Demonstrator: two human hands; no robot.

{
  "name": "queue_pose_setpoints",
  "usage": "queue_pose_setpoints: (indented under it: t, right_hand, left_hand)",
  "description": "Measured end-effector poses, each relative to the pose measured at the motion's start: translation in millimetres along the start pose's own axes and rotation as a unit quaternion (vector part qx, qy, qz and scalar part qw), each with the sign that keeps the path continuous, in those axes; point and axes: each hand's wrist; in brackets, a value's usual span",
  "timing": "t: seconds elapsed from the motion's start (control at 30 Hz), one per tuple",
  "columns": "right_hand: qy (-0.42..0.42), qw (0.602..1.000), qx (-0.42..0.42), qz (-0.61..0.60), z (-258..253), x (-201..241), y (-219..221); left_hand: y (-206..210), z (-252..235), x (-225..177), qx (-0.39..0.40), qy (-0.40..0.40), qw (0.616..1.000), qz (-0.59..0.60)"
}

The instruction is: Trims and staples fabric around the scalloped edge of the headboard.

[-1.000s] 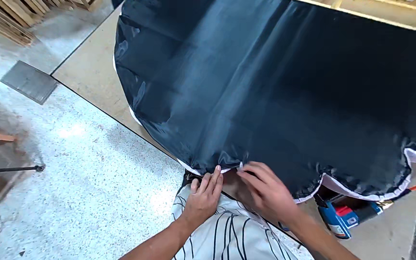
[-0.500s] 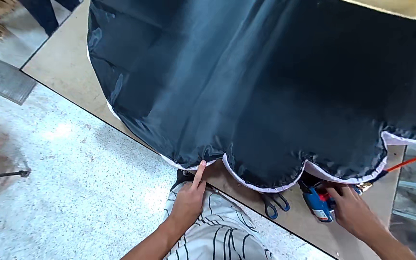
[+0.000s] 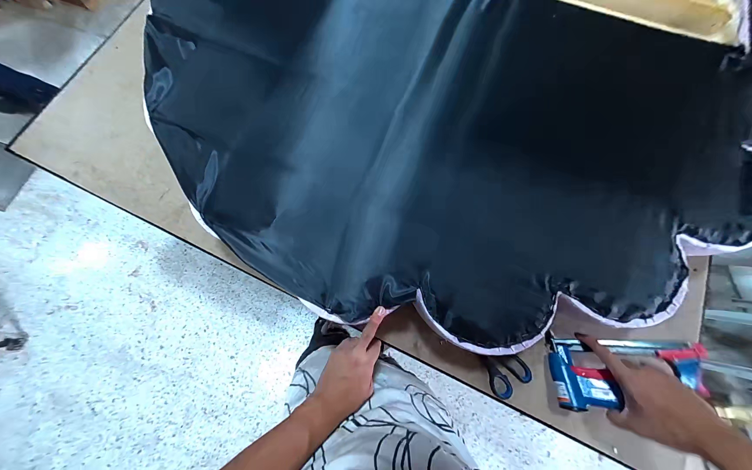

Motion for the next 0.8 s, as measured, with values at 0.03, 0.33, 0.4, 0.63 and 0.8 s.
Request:
queue_pose_setpoints:
  t: [0.03, 0.33, 0.4, 0.63, 0.8]
  right_hand:
    - [0.028, 0.999, 0.027, -0.022, 25.3, 16.9, -18.5]
    - [0.031, 0.897, -0.067, -0.437, 156.3, 278.1, -170.8]
    - [0.031, 0.884, -0.104, -0.455, 140.0, 326.7, -183.8]
    - [0.100, 0.920, -0.113, -0.361, 123.1, 381.3, -183.3]
    - [0.128, 0.925, -0.093, -0.345, 121.8, 394.9, -190.7]
  left_hand:
    - [-1.4, -1.5, 1.6, 0.004, 0.006, 1.000, 0.008]
    - [2.8, -1.4, 6.1, 0.017, 0.039, 0.996, 0.075]
    - [-2.1, 2.5, 8.5, 0.013, 0.054, 0.996, 0.072]
    - [-8.7, 9.5, 18.5, -0.101, 0.038, 0.993, 0.052]
    - [-18.5, 9.6, 20.3, -0.049, -0.008, 0.997, 0.067]
Point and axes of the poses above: each hand's wrist, its own z-axis away from the middle knuckle, its own y-axis out of the palm, x = y × z, and after that the axes turned 15 degrees about y, right-handed
